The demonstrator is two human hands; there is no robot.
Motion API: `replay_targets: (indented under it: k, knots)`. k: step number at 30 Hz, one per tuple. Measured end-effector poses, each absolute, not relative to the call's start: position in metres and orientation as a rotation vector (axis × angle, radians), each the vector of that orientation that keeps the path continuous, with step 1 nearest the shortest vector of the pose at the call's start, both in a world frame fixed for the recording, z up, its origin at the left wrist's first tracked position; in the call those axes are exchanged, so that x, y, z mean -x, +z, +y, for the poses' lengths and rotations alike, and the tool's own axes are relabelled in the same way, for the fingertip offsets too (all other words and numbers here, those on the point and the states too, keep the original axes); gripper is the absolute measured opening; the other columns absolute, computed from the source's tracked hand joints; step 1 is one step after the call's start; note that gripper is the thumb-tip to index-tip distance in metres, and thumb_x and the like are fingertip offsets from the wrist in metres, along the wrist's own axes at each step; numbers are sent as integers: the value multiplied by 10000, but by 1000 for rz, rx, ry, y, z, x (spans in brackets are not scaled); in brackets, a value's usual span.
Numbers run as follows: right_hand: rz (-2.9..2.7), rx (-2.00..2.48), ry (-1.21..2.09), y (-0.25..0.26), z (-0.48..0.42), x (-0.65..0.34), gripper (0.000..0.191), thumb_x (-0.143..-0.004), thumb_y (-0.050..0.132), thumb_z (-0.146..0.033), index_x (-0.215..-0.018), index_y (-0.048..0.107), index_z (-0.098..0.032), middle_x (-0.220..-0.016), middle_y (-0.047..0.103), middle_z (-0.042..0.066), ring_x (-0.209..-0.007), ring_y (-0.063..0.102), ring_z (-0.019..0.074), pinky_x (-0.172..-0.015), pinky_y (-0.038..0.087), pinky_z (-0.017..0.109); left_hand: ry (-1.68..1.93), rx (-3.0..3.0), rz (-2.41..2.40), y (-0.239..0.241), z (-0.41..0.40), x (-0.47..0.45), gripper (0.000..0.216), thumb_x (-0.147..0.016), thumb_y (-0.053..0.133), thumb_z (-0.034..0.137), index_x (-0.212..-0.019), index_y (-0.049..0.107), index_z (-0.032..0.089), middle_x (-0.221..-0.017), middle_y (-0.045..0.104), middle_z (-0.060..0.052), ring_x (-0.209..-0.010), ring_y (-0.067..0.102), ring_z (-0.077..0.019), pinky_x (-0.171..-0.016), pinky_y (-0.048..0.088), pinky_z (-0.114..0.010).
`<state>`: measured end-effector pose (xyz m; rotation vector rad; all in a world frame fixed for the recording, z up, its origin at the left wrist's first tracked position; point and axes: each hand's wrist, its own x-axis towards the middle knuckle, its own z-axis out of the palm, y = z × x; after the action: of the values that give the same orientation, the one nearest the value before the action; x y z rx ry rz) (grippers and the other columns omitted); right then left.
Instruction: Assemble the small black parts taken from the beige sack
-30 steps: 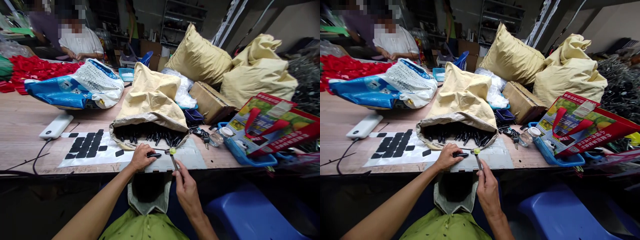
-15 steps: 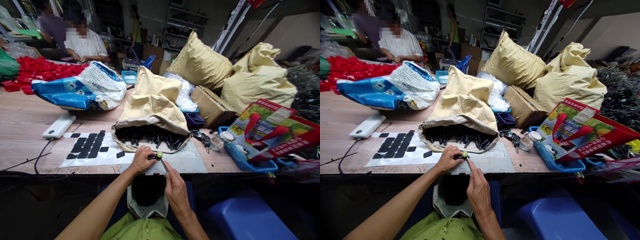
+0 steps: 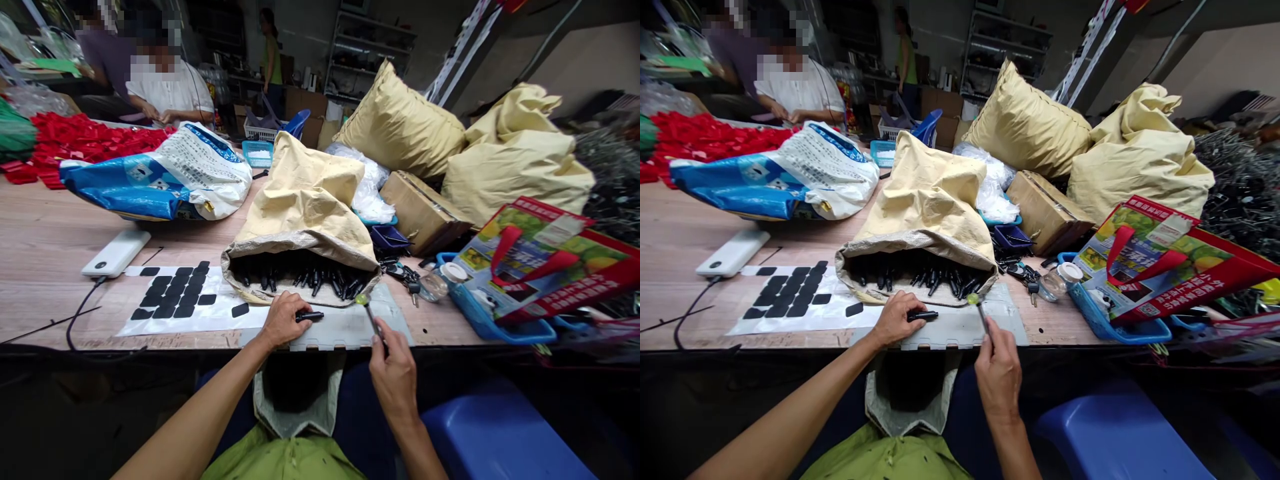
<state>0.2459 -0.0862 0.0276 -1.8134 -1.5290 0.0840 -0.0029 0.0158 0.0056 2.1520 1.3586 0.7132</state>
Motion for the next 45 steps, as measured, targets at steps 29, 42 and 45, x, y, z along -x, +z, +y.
replay_targets:
  k: [29,42,45]
  knots:
    - [-2054,1431,322,13,-19,-183,188,-997,543,-335,-1057,669,-209,-977,710,52,-948,576,223,-846,388,352,665,-2223,1243,3,18,11,324,-1024,425,378,-973,712,236,-934,681,-31,-935,514,-222,-867,341,-394]
    - [-2084,1428,287,14,-19,-182,229,-981,569,-407,-1035,631,-193,-947,672,59,-922,535,228,-827,367,348,689,-2312,1227,-3,16,8,230,-979,542,376,-1105,684,247,-1014,713,-47,-973,535,-248,-865,343,-413]
    - [-2122,1439,256,16,-20,-180,242,-992,549,-424,-963,623,-195,-895,651,53,-892,513,222,-810,350,349,671,-2371,1225,-3,14,8,220,-981,517,314,-1115,674,239,-1009,701,-56,-982,519,-253,-869,337,-424]
